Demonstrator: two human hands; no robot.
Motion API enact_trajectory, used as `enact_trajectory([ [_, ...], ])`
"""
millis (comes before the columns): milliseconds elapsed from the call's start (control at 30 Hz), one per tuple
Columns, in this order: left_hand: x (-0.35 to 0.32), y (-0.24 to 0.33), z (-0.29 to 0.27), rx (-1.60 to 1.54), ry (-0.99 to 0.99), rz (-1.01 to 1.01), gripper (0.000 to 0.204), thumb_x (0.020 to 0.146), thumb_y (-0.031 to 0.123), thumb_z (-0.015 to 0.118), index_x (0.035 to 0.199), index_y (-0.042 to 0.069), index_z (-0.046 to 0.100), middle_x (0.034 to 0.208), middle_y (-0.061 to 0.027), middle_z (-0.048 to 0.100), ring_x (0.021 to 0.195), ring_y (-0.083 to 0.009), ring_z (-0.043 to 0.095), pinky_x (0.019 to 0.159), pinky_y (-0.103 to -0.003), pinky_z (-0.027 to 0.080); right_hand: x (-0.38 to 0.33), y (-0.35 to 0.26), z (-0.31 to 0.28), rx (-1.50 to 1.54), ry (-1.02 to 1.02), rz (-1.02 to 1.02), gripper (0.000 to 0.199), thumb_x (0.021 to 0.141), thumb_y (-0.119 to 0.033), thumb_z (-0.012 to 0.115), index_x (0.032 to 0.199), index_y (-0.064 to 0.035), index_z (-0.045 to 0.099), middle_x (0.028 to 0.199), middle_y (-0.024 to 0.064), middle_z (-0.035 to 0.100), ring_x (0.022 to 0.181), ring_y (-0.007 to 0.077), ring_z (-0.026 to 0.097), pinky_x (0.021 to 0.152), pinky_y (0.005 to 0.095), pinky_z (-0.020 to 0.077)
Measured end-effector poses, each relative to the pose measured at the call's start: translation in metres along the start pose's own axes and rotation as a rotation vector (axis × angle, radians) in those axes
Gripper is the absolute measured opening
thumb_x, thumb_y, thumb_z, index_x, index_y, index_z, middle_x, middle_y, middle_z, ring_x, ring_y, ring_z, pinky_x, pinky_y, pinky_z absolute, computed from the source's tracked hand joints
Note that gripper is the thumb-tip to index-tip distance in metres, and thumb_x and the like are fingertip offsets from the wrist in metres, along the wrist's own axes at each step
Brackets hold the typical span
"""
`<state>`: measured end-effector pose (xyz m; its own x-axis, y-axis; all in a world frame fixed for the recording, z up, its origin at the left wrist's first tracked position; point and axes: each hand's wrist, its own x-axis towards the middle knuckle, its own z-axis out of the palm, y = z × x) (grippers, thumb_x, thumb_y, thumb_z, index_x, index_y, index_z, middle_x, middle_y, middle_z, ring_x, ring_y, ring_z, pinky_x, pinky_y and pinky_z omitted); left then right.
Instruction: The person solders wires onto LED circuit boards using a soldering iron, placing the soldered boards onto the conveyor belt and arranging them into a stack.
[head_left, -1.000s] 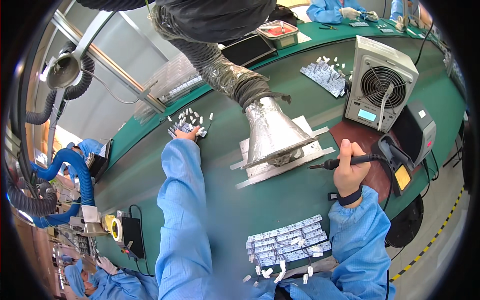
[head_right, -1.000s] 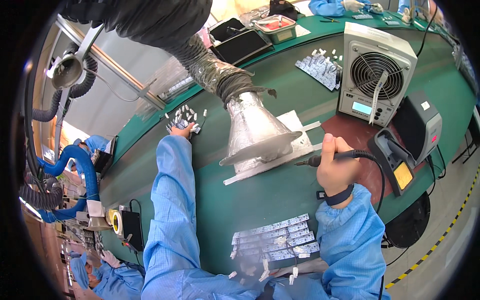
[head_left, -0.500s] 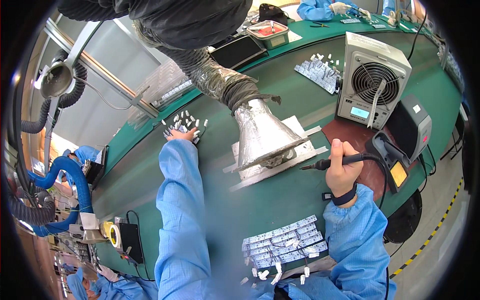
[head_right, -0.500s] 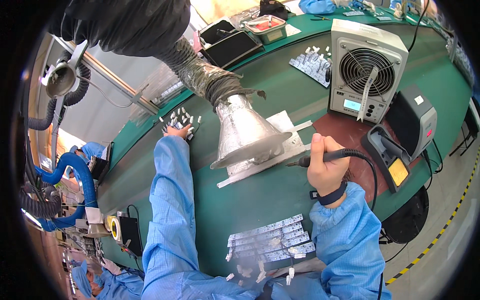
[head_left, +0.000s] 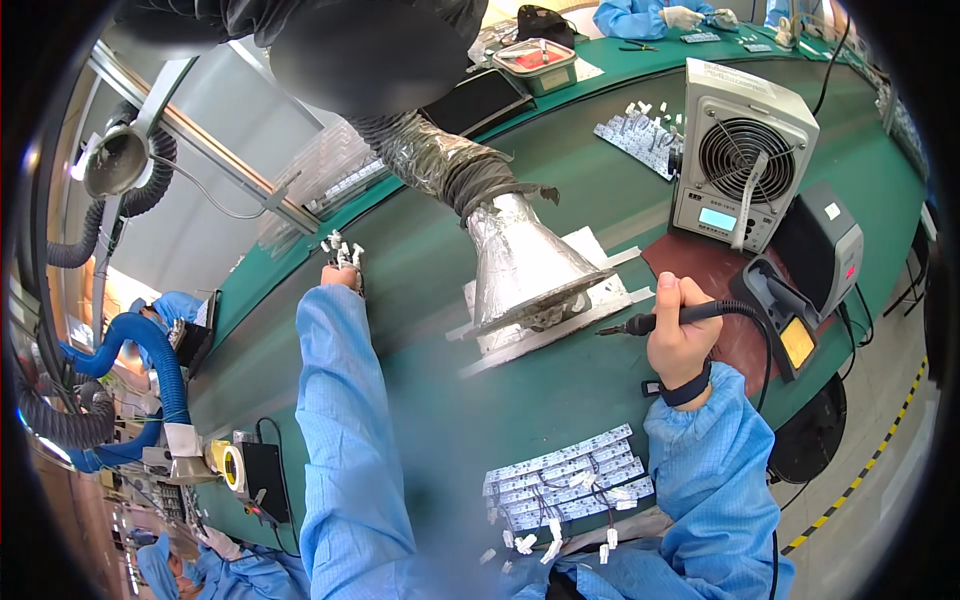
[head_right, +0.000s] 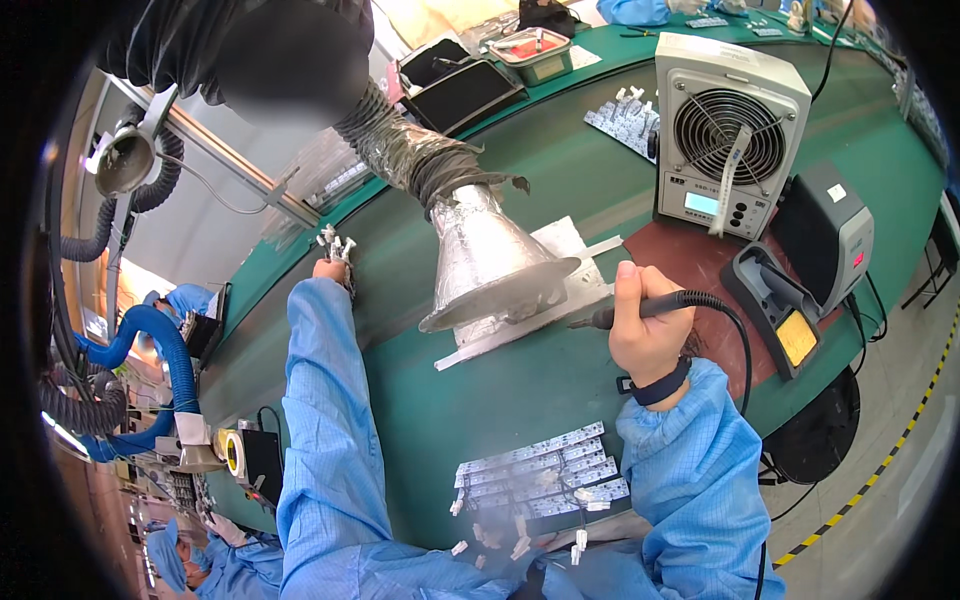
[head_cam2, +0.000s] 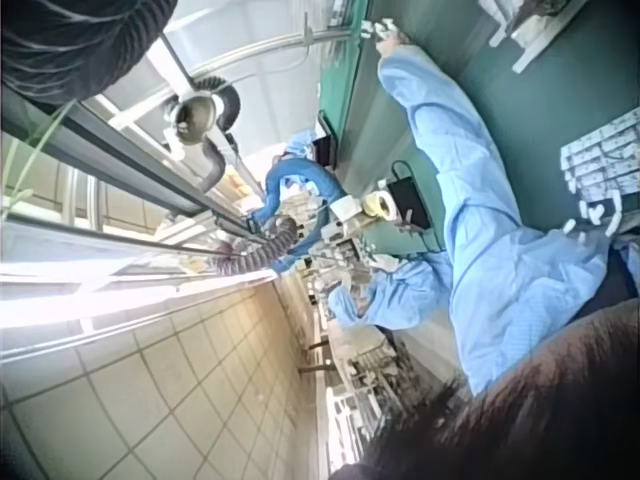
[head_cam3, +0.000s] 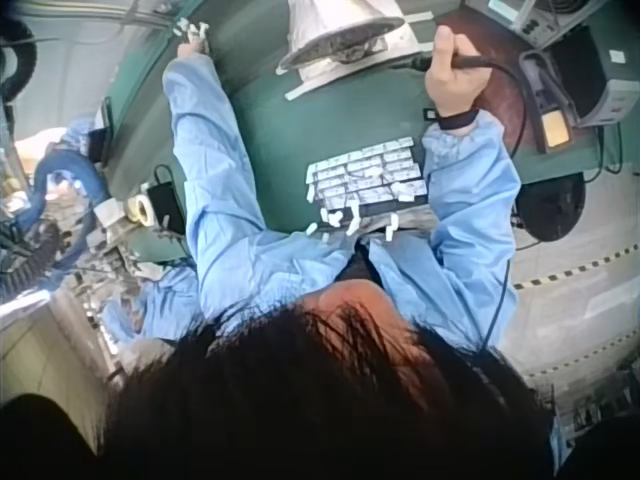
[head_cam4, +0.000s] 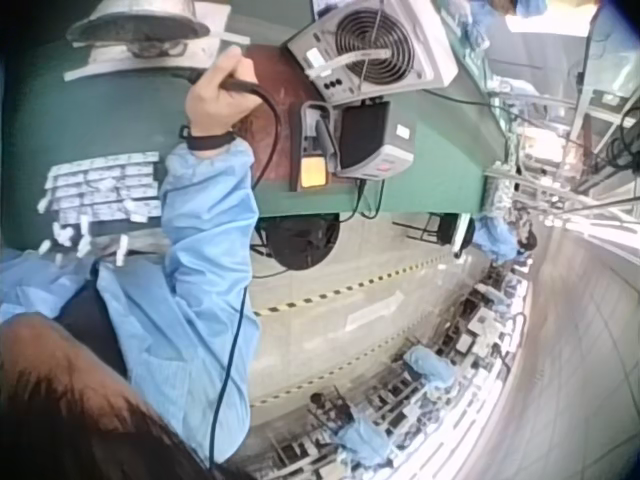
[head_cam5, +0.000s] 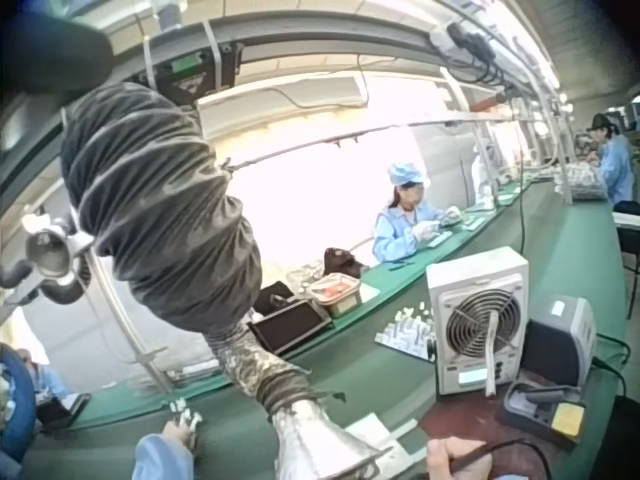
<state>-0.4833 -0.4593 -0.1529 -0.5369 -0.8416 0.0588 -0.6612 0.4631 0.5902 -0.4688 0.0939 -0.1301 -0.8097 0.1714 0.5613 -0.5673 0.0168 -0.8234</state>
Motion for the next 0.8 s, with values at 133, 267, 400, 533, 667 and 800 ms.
enact_trajectory([
  [133, -0.008, -0.006, -0.018, 0.043, 0.041, -0.045, 0.048, 0.069, 0.024, 0.074, 0.107, -0.003, 0.060, 0.094, -0.0197, 0.069, 0.082, -0.0312, 0.070, 0.075, -0.040, 0.054, -0.001, -0.005, 0.003, 0.038, 0.003, -0.011, 0.042, 0.097, -0.013, 0.056, 0.060, -0.0040, 0.038, 0.054, -0.0035, 0.038, 0.052, 0.0040, 0.030, 0.046, 0.0260, 0.0223],
  [267, -0.031, 0.002, -0.003, 0.177, 0.086, -0.107, 0.066, 0.061, 0.036, 0.083, 0.111, 0.000, 0.058, 0.101, -0.0178, 0.069, 0.095, -0.0318, 0.068, 0.083, -0.038, 0.053, -0.002, -0.004, -0.002, 0.006, -0.002, -0.013, 0.042, 0.097, -0.013, 0.057, 0.060, -0.0039, 0.038, 0.054, -0.0036, 0.038, 0.052, 0.0039, 0.030, 0.046, 0.0260, 0.0223],
  [400, 0.005, -0.036, -0.018, 0.406, 0.223, -0.057, 0.068, 0.061, 0.035, 0.086, 0.112, 0.001, 0.055, 0.097, -0.0180, 0.069, 0.088, -0.0333, 0.069, 0.079, -0.040, 0.054, -0.003, -0.010, 0.004, 0.049, -0.014, -0.017, 0.042, 0.097, -0.013, 0.057, 0.060, -0.0037, 0.039, 0.055, -0.0035, 0.038, 0.052, 0.0039, 0.031, 0.046, 0.0261, 0.0226],
  [533, 0.003, -0.026, -0.006, 0.260, -0.045, -0.013, 0.050, 0.079, 0.034, 0.073, 0.111, -0.001, 0.055, 0.097, -0.0211, 0.069, 0.096, -0.0355, 0.067, 0.082, -0.042, 0.052, -0.002, -0.002, -0.001, 0.019, -0.002, 0.001, 0.042, 0.097, -0.013, 0.057, 0.061, -0.0031, 0.040, 0.055, -0.0030, 0.039, 0.052, 0.0043, 0.031, 0.046, 0.0261, 0.0231],
  [667, 0.011, -0.039, -0.015, 0.376, 0.052, -0.025, 0.041, 0.081, 0.034, 0.072, 0.101, -0.001, 0.067, 0.087, -0.0152, 0.071, 0.083, -0.0274, 0.070, 0.072, -0.039, 0.052, -0.002, -0.004, 0.001, 0.022, -0.018, -0.003, 0.042, 0.097, -0.013, 0.057, 0.061, -0.0031, 0.040, 0.055, -0.0029, 0.040, 0.053, 0.0043, 0.032, 0.046, 0.0259, 0.0234],
  [800, 0.001, -0.042, 0.004, 0.336, -0.010, -0.045, 0.060, 0.070, 0.035, 0.079, 0.111, 0.001, 0.052, 0.103, -0.0226, 0.067, 0.100, -0.0371, 0.065, 0.085, -0.042, 0.051, -0.002, -0.001, 0.000, -0.026, 0.007, -0.021, 0.042, 0.097, -0.013, 0.057, 0.061, -0.0033, 0.039, 0.055, -0.0035, 0.038, 0.053, 0.0040, 0.031, 0.046, 0.0258, 0.0232],
])
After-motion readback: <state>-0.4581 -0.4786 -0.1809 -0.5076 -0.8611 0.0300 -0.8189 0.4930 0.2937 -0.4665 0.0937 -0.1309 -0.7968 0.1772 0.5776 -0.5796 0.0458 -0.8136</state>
